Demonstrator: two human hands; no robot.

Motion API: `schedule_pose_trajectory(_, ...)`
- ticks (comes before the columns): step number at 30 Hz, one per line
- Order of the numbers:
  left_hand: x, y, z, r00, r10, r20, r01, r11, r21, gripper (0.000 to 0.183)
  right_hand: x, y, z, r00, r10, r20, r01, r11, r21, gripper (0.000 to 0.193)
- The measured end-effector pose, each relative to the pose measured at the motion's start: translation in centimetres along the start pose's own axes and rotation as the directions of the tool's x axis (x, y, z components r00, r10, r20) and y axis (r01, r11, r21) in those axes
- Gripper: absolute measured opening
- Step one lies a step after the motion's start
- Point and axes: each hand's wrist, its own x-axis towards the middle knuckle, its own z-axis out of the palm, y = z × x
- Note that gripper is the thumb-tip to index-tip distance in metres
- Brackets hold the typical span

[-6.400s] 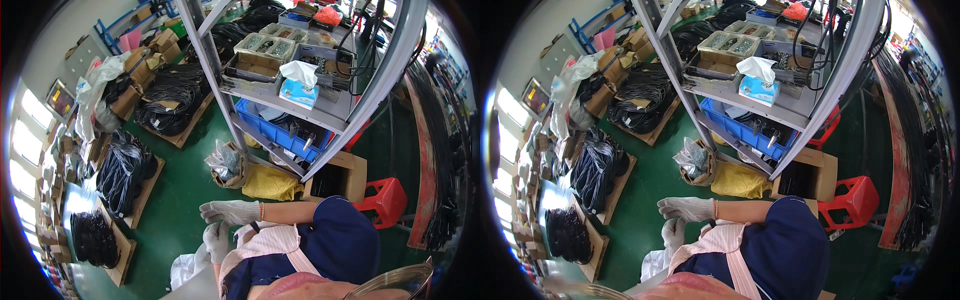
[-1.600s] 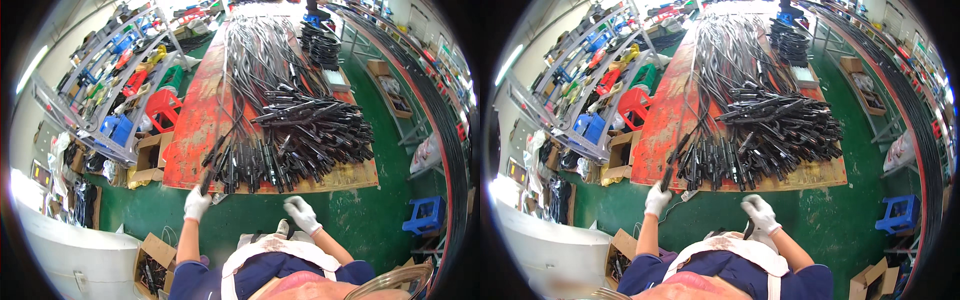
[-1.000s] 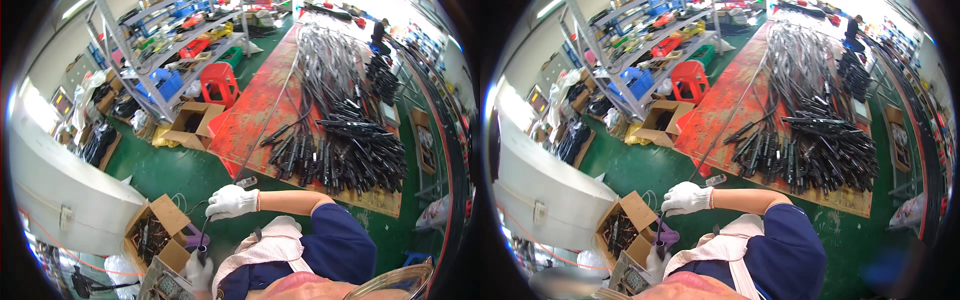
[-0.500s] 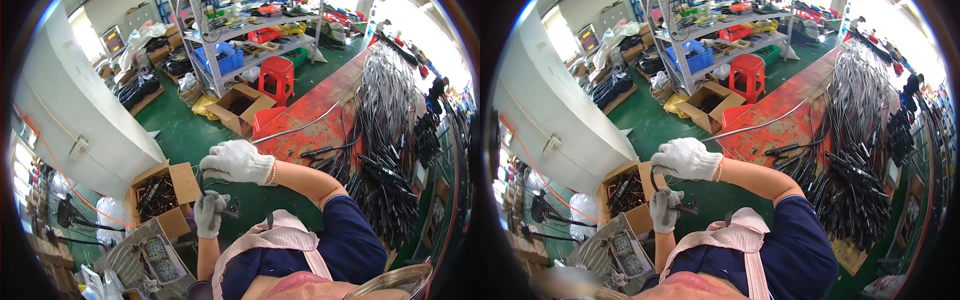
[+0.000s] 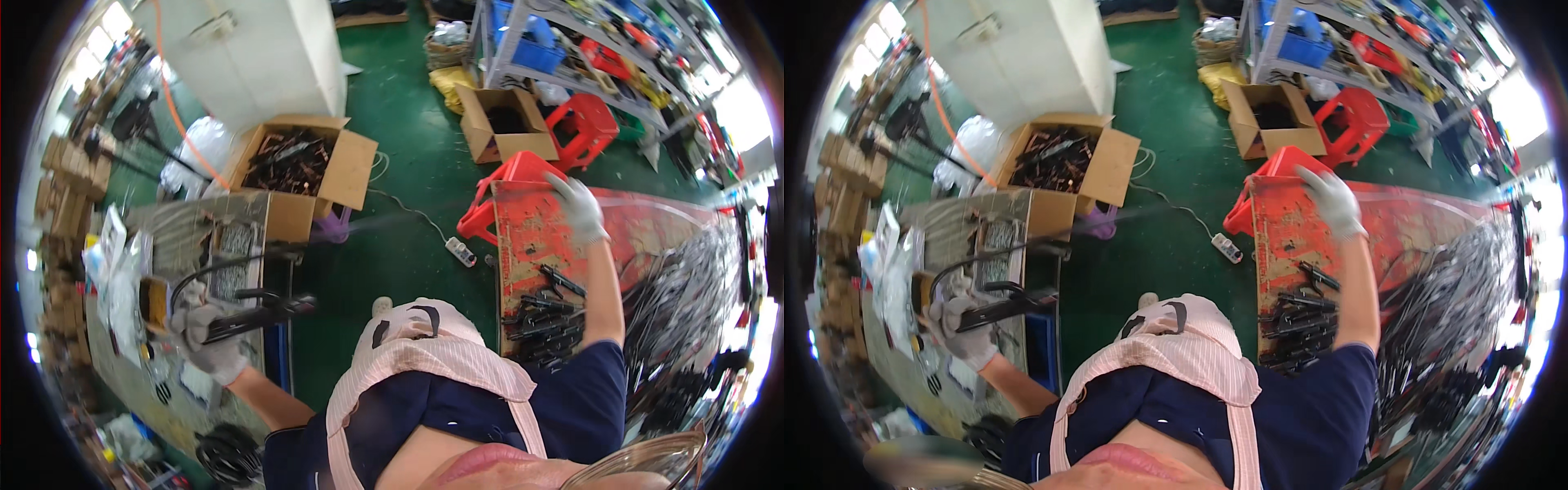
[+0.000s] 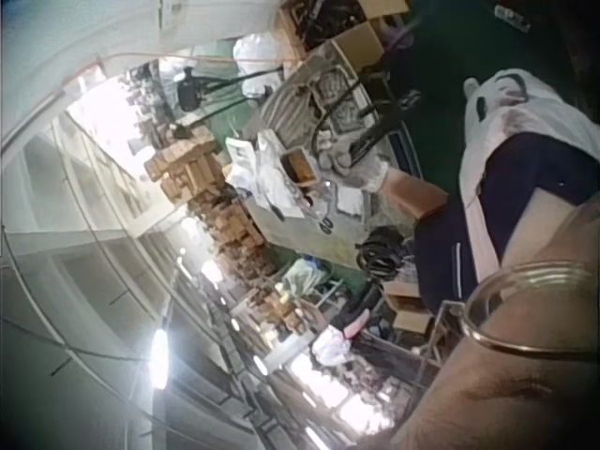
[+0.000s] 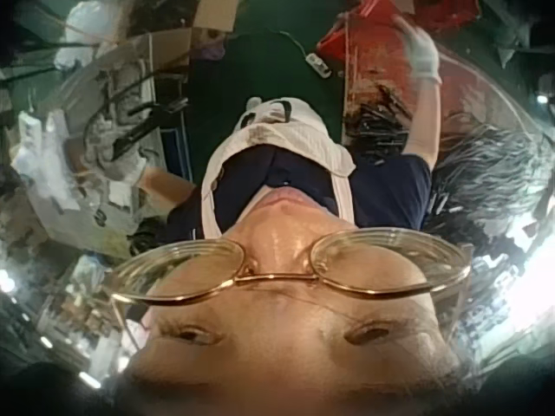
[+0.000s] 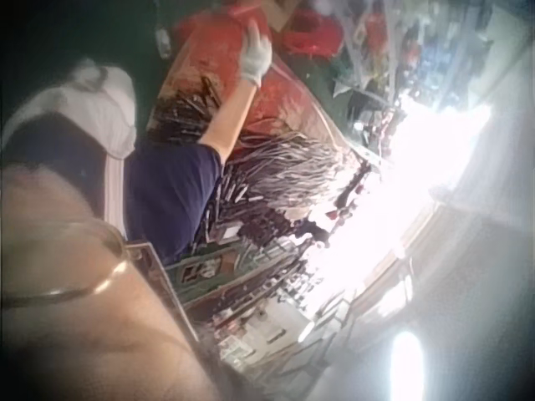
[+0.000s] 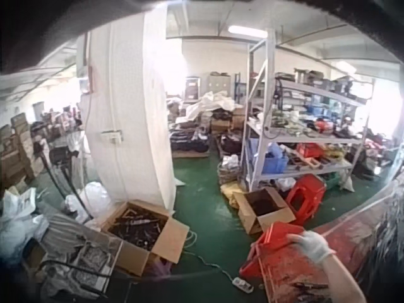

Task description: The person bundles long industrial wires by securing them with plastic zip ties, then trims the excess zip tie ends with scissors.

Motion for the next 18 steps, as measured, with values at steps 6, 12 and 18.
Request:
schedule_pose_trajectory(6, -2.7, -2.3, -7.6, 0.896, 0.361, -0.257, 0.058, 0.479, 0.876, 0.038, 0.1, -10.9, -4.5, 0.838, -0.322, 0.441, 0.196, 0.931, 0.308, 0.023)
schedule_pose_trajectory(12, 1.7, -12.0, -4.3, 0.932, -0.080, -0.354, 0.293, 0.742, 0.604, 0.026, 11.8, -25.5, -8.1, 0.656, -0.733, -0.180, 0.707, 0.514, 0.485, 0.029)
schedule_pose_trajectory(18, 0.2, -13.1, -0.2, 0.910, -0.050, -0.411, 0.299, 0.766, 0.570, 0.027, 18.0, -31.5, -4.1, 0.575, -0.566, -0.590, 0.818, 0.396, 0.417, 0.024)
